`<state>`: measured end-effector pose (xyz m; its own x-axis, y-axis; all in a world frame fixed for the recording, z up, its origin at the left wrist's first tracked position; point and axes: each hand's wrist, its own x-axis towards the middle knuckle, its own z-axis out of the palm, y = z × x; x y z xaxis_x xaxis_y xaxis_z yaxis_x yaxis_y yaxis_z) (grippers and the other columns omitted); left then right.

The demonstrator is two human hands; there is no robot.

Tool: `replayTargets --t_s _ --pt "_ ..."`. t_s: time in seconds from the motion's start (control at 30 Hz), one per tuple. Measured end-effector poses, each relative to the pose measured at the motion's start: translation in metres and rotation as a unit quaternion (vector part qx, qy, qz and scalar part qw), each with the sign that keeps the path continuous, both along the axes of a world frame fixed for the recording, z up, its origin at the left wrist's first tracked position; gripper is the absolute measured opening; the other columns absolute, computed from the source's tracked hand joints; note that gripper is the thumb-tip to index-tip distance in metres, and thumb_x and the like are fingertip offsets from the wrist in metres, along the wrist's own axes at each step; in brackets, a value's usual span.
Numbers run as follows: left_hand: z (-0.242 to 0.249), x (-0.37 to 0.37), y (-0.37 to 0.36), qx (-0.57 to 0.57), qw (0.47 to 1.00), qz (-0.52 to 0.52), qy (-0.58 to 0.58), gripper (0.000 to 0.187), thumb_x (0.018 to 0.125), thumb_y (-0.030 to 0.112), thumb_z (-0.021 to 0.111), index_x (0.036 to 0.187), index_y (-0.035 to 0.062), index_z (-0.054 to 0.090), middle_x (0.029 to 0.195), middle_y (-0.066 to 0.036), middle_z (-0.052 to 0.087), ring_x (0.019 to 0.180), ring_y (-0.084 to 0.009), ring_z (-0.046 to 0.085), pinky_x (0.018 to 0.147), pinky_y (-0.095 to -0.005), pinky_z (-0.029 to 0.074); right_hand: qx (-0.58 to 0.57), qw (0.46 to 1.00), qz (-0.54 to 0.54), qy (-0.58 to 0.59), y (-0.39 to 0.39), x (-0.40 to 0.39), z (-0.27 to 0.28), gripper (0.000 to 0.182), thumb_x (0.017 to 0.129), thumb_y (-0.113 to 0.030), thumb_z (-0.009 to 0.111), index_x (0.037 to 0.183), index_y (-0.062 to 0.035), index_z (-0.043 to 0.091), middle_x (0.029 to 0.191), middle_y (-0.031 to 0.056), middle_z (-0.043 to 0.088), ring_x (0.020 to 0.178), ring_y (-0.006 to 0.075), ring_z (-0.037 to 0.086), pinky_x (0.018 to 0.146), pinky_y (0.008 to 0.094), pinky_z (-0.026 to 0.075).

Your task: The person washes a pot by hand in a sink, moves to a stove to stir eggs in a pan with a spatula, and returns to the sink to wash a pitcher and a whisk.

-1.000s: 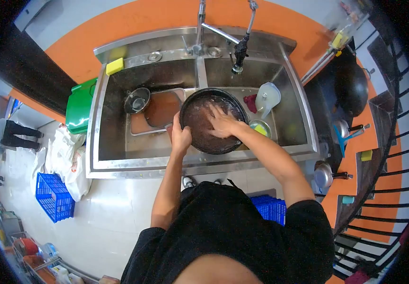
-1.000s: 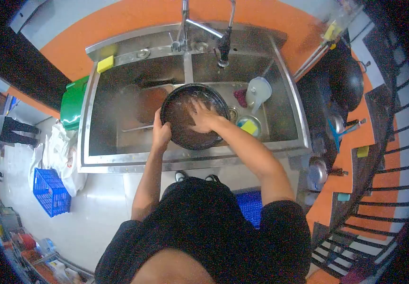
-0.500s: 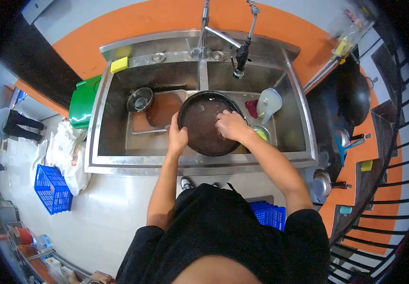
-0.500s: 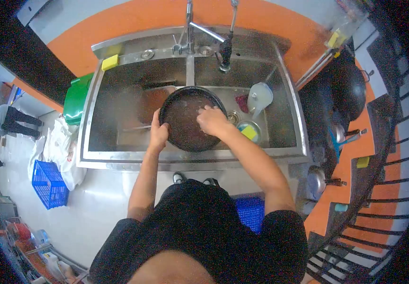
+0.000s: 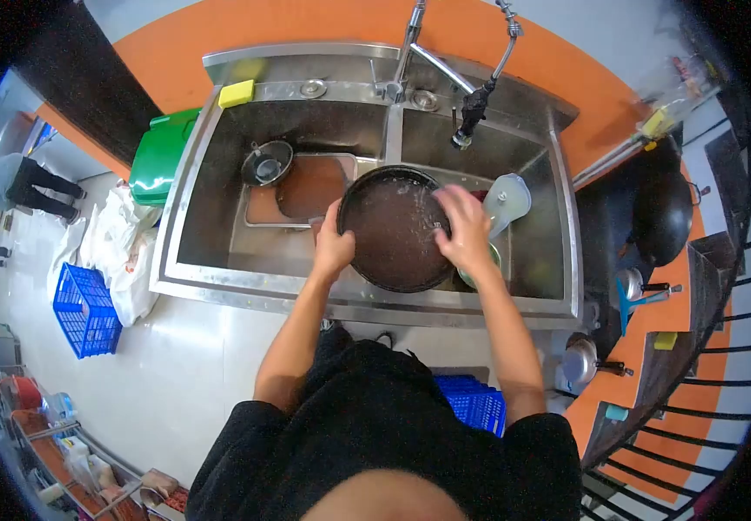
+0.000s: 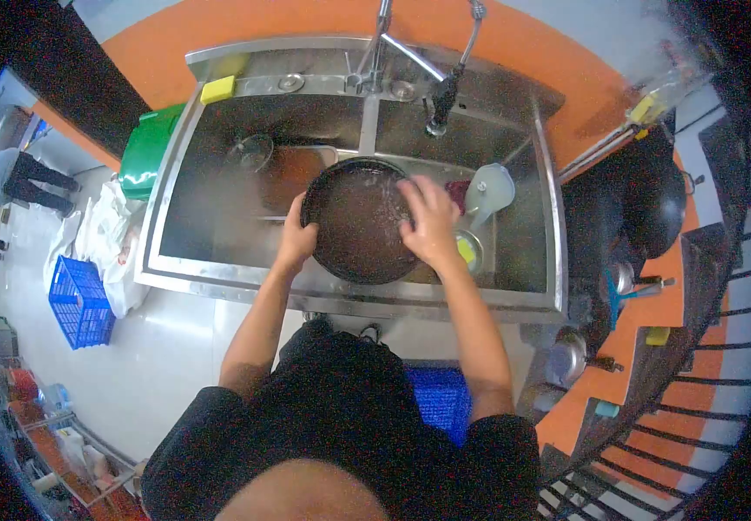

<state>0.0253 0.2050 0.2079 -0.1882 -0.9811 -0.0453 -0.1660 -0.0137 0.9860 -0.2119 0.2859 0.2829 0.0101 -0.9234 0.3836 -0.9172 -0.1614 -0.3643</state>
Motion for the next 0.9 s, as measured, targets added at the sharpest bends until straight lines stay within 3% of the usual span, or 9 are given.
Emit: replayTargets --t_s 0.07,0.1,0.13,0.2,0.3,0.5,0.7,0.8,0.9 --pt "-0.001 0.003 0.0 0.01 1.0 -0.012 0.0 0.06 0.074 -0.003 0.045 0.132 0.0119 0.042 0.117 -0.022 0.058 0.115 -0.0346 0.052 0.097 -0.0379 0.039 -0.033 0.97 -0.094 -0.221 0.01 -0.013 -0.022 0.074 0.068 -0.004 0.066 0.135 -0.0091 0.035 0.131 0.0189 0.042 0.123 0.0333 0.038 0.105 0.0394 0.029" --pt "-0.001 0.003 -0.002 0.019 1.0 -0.017 -0.001 0.061 0.074 -0.003 0.045 0.132 0.0125 0.041 0.117 -0.022 0.058 0.114 -0.035 0.052 0.097 -0.038 0.039 0.065 0.88 -0.136 -0.451 0.019 -0.023 -0.059 0.069 0.072 -0.006 0.063 0.134 -0.0062 0.034 0.131 0.0138 0.043 0.122 0.0304 0.04 0.103 0.043 0.032" --pt "-0.001 0.002 -0.002 -0.001 1.0 -0.019 0.014 0.062 0.073 -0.004 0.044 0.133 0.0118 0.04 0.116 -0.024 0.058 0.114 -0.036 0.053 0.097 -0.039 0.039 0.199 0.681 -0.118 -0.695 0.029 -0.009 -0.03 0.057 0.076 -0.011 0.061 0.129 -0.0037 0.041 0.126 0.0107 0.049 0.117 0.0293 0.046 0.102 0.0451 0.034" --pt "0.034 0.003 0.002 0.025 0.999 -0.019 -0.024 0.062 0.073 -0.004 0.044 0.133 0.0105 0.04 0.116 -0.024 0.058 0.114 -0.036 0.053 0.097 -0.0388 0.039 0.271 0.478 -0.119 -0.827 0.041 -0.007 -0.065 0.057 0.076 -0.015 0.056 0.13 -0.0053 0.042 0.128 0.0154 0.049 0.116 0.0305 0.05 0.099 0.0459 0.039" --pt "0.034 0.01 -0.007 0.032 0.998 -0.04 -0.037 0.062 0.072 -0.005 0.043 0.133 0.0088 0.04 0.116 -0.022 0.058 0.112 -0.0348 0.054 0.096 -0.0376 0.039 0.209 0.406 -0.095 -0.884 0.044 0.009 -0.078 0.055 0.073 -0.015 0.054 0.125 0.0 0.046 0.127 0.0171 0.051 0.116 0.0322 0.05 0.1 0.0484 0.037" --pt "0.011 0.033 -0.046 0.023 0.991 -0.111 0.066 0.051 0.072 -0.003 0.047 0.123 0.0057 0.051 0.109 -0.017 0.062 0.105 -0.027 0.058 0.089 -0.034 0.043 0.211 0.453 -0.101 -0.86 0.05 0.056 -0.06 0.061 0.067 -0.003 0.049 0.127 0.0 0.041 0.124 0.0153 0.051 0.115 0.0364 0.049 0.093 0.0628 0.04" --pt "-0.003 0.054 -0.078 0.14 0.982 -0.123 0.033 0.027 0.086 0.019 0.055 0.107 0.0025 0.061 0.097 -0.012 0.066 0.094 -0.0203 0.06 0.083 -0.0301 0.044 0.204 0.463 -0.107 -0.856 0.054 0.097 -0.032 0.066 0.066 0.0 0.048 0.131 -0.0068 0.036 0.127 0.0139 0.046 0.115 0.0357 0.048 0.092 0.0589 0.043" --pt "-0.001 0.065 -0.095 0.284 0.915 -0.075 0.277 0.033 0.09 0.026 0.052 0.101 -0.0033 0.061 0.102 -0.01 0.064 0.095 -0.0194 0.058 0.085 -0.0308 0.043 0.182 0.51 -0.13 -0.831 0.048 0.113 -0.016 0.067 0.065 0.001 0.047 0.13 -0.0097 0.036 0.125 0.0128 0.046 0.115 0.0348 0.048 0.09 0.0541 0.046" --pt "-0.006 0.08 -0.108 0.381 0.854 -0.073 0.347 0.034 0.09 0.025 0.051 0.108 -0.0027 0.058 0.113 -0.012 0.06 0.106 -0.0217 0.054 0.09 -0.035 0.041 0.178 0.502 -0.157 -0.832 0.045 0.124 -0.006 0.067 0.064 0.002 0.047 0.13 -0.0087 0.037 0.124 0.0125 0.047 0.113 0.0347 0.049 0.088 0.05 0.048"
